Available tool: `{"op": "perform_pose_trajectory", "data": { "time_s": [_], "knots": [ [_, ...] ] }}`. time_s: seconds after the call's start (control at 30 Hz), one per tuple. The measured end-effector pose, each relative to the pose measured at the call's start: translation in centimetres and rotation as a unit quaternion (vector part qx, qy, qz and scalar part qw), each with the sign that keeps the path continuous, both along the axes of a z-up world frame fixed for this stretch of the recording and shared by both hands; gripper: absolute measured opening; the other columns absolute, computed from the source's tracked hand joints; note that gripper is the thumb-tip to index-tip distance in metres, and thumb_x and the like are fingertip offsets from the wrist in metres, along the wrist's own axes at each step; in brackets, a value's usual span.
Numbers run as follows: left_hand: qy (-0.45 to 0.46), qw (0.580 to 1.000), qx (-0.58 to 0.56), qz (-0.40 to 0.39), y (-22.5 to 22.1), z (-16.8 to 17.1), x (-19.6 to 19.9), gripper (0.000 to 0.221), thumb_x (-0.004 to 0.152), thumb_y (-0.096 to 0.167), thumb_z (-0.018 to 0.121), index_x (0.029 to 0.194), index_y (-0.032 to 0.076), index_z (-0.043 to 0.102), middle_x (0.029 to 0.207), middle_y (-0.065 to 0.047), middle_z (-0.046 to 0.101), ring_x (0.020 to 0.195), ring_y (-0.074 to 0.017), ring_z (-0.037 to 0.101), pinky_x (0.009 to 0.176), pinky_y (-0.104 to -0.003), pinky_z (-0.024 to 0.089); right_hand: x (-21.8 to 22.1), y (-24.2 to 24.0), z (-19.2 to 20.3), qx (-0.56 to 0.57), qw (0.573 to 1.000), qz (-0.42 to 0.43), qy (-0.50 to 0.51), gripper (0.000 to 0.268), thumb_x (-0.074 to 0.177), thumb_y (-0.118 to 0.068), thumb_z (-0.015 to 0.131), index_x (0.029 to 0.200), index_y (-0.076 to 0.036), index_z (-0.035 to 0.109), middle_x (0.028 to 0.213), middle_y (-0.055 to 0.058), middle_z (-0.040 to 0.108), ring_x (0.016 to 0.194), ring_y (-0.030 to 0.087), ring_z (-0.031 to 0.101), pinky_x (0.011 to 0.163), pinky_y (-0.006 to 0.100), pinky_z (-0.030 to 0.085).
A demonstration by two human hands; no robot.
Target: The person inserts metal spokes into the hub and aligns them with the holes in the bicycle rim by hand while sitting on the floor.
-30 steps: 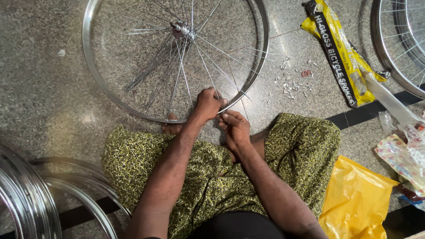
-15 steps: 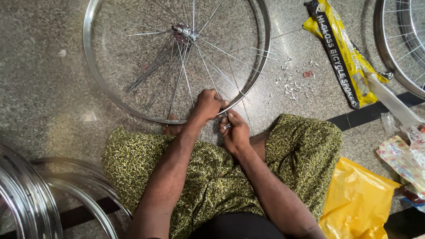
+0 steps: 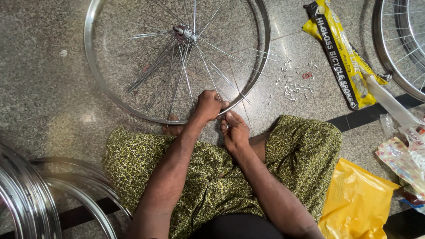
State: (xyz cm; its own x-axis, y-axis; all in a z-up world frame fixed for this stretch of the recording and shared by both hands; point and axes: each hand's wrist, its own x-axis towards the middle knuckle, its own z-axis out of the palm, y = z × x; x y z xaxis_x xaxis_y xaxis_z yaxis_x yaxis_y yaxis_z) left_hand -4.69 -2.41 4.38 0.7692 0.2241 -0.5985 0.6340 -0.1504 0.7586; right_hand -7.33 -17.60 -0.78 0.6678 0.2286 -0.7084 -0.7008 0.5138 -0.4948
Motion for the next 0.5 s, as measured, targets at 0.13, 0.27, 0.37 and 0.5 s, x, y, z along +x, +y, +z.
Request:
{"op": "perform_pose_trajectory", "data": {
  "time_s": [0.13, 0.27, 0.37, 0.5],
  "knots": [
    [-0.001, 1.000, -0.008, 0.006, 0.0, 0.0, -0.1, 0.021, 0.091, 0.018, 0.076, 0.088, 0.001, 0.065, 0.077, -0.011, 0.070, 0.059, -0.0156, 0.062, 0.050, -0.029, 0.047, 0.1, 0.5, -1.1, -0.007, 1.000, 0.010, 0.010, 0.026, 0.107, -0.021, 0.054, 0.121, 0.000, 0.057, 0.074, 0.001, 0.058, 0.056, 0.011, 0.051, 0.046, 0.024, 0.042],
    [0.003, 1.000, -0.006, 0.010, -0.1, -0.2, 0.1, 0.019, 0.090, 0.016, 0.076, 0.087, 0.001, 0.065, 0.079, -0.011, 0.072, 0.061, -0.0160, 0.066, 0.051, -0.029, 0.051, 0.0, 0.6, -0.2, 0.022, 0.998, 0.060, 0.010, 0.038, 0.111, -0.039, 0.043, 0.115, -0.002, 0.049, 0.069, 0.001, 0.053, 0.052, 0.013, 0.044, 0.043, 0.028, 0.038],
    [-0.003, 1.000, -0.009, 0.014, -0.1, -0.4, 0.1, 0.018, 0.088, 0.014, 0.077, 0.087, 0.001, 0.065, 0.079, -0.012, 0.072, 0.062, -0.0160, 0.068, 0.052, -0.029, 0.053, 0.4, -0.1, 1.7, 0.001, 0.996, 0.089, -0.024, 0.032, 0.108, -0.019, 0.044, 0.129, 0.002, 0.056, 0.076, 0.003, 0.058, 0.061, 0.013, 0.052, 0.053, 0.026, 0.045],
    [-0.003, 1.000, -0.014, 0.015, -0.3, -0.3, -0.1, 0.019, 0.089, 0.014, 0.077, 0.086, 0.000, 0.064, 0.080, -0.012, 0.072, 0.060, -0.0167, 0.067, 0.051, -0.030, 0.053, 0.6, -0.6, 2.6, -0.009, 0.996, 0.082, -0.024, 0.030, 0.105, -0.006, 0.047, 0.131, 0.005, 0.056, 0.084, 0.006, 0.062, 0.066, 0.013, 0.054, 0.057, 0.024, 0.046]
  ]
}}
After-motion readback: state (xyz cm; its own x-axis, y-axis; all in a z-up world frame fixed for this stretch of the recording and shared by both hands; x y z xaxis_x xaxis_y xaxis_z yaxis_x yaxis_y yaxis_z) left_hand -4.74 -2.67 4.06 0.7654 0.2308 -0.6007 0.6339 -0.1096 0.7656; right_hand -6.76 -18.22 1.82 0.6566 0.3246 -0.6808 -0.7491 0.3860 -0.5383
